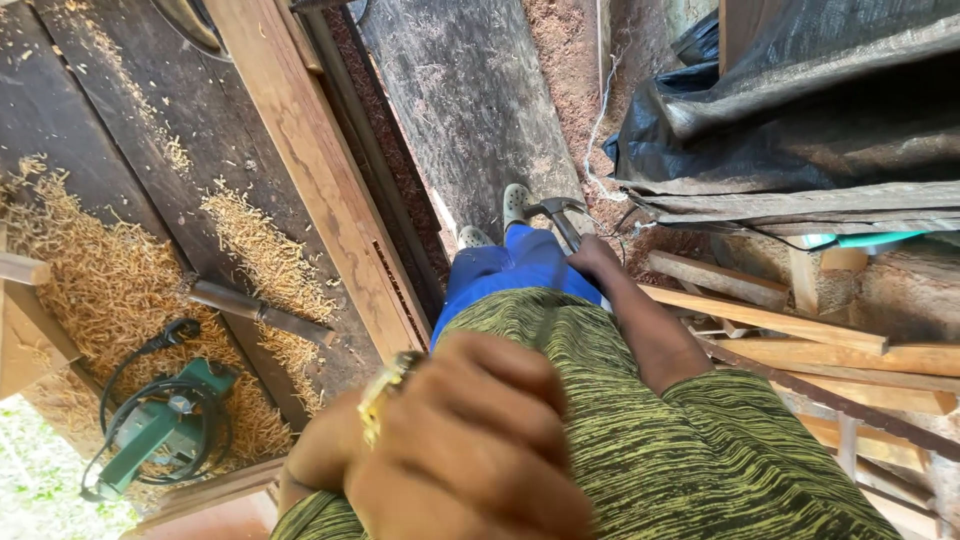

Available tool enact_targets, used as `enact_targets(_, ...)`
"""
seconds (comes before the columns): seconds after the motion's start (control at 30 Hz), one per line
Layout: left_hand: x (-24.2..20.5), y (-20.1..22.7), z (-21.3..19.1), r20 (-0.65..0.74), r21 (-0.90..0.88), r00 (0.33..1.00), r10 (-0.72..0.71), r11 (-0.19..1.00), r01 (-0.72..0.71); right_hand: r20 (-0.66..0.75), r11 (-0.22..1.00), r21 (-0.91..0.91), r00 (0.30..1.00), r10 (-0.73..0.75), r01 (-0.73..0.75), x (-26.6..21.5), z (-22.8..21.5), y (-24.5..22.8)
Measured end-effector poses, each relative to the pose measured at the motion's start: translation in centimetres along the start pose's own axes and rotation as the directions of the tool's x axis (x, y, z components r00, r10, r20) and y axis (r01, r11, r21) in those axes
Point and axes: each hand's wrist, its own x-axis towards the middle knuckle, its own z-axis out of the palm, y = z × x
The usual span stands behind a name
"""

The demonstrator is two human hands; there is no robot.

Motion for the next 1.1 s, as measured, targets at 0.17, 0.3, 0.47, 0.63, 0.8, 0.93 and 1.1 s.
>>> enact_targets(0.17,-6.2,1.4,-4.4,-0.288,0.315,0.941,-0.180,0.910,0.270,0.001,0.999,-0.027,0.999,0.041,-0.041,1.0,0.2,1.6)
enact_targets(0.3,-9.9,4.8,-5.8,-0.722,0.466,0.681,-0.118,0.645,0.606,-0.013,0.999,0.027,1.000,-0.026,0.026,2.5,1.5,2.9)
enact_targets(0.47,-17.9,5.5,-11.6,-0.719,0.526,0.692,-0.068,0.597,0.606,-0.030,0.994,-0.002,0.994,-0.107,0.107,3.4,1.6,3.9)
enact_targets(0.63,-21.5,5.2,-12.0,-0.795,0.418,0.600,-0.090,0.636,0.649,-0.041,0.991,0.002,0.991,-0.131,0.131,4.3,1.7,5.2)
enact_targets(0.8,-25.6,3.2,-14.5,-0.801,0.434,0.596,-0.066,0.622,0.652,-0.060,0.989,-0.029,0.987,-0.146,0.144,2.8,0.8,3.1)
enact_targets(0.93,-26.6,0.8,-17.4,-0.762,0.498,0.647,-0.025,0.616,0.611,-0.076,0.987,-0.063,0.985,-0.153,0.149,0.8,-0.4,1.1)
enact_targets(1.1,-24.5,-0.4,-17.9,-0.772,0.449,0.630,-0.087,0.627,0.637,-0.112,0.976,-0.047,0.970,-0.216,0.212,-1.9,-1.7,-0.9)
